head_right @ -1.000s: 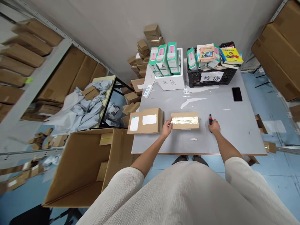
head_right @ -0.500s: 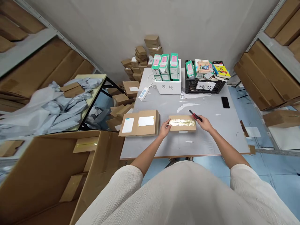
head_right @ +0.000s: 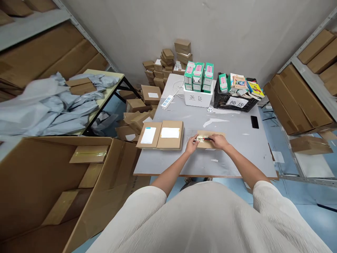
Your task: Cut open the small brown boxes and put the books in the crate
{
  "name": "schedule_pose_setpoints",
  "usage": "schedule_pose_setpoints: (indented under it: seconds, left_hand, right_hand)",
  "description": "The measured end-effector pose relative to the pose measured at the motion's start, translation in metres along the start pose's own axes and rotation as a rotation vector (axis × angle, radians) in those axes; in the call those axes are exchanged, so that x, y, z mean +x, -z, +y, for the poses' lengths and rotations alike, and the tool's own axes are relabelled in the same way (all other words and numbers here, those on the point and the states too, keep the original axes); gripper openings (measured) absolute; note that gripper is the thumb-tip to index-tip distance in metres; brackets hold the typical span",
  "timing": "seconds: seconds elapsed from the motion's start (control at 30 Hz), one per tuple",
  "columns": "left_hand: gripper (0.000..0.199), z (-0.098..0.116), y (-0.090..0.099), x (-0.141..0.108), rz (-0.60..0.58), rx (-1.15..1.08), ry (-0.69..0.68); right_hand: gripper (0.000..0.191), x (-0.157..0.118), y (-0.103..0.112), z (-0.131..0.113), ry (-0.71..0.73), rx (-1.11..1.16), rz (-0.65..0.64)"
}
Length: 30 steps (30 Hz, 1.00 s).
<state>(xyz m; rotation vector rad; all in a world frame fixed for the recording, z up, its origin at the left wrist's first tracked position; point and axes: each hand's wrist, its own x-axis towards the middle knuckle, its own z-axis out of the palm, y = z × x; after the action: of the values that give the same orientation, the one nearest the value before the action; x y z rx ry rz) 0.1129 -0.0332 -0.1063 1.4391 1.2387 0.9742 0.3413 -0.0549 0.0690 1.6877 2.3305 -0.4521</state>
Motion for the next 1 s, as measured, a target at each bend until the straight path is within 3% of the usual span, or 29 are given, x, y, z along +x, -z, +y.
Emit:
schedule_pose_setpoints:
  seconds: [1.0]
  left_hand:
    - [0.052,0.014,-0.001,0.001,-0.005,-0.025,0.007]
  right_hand:
    - [0.046,0.006,0.006,-0.005,-0.021,-0.065,-0.019]
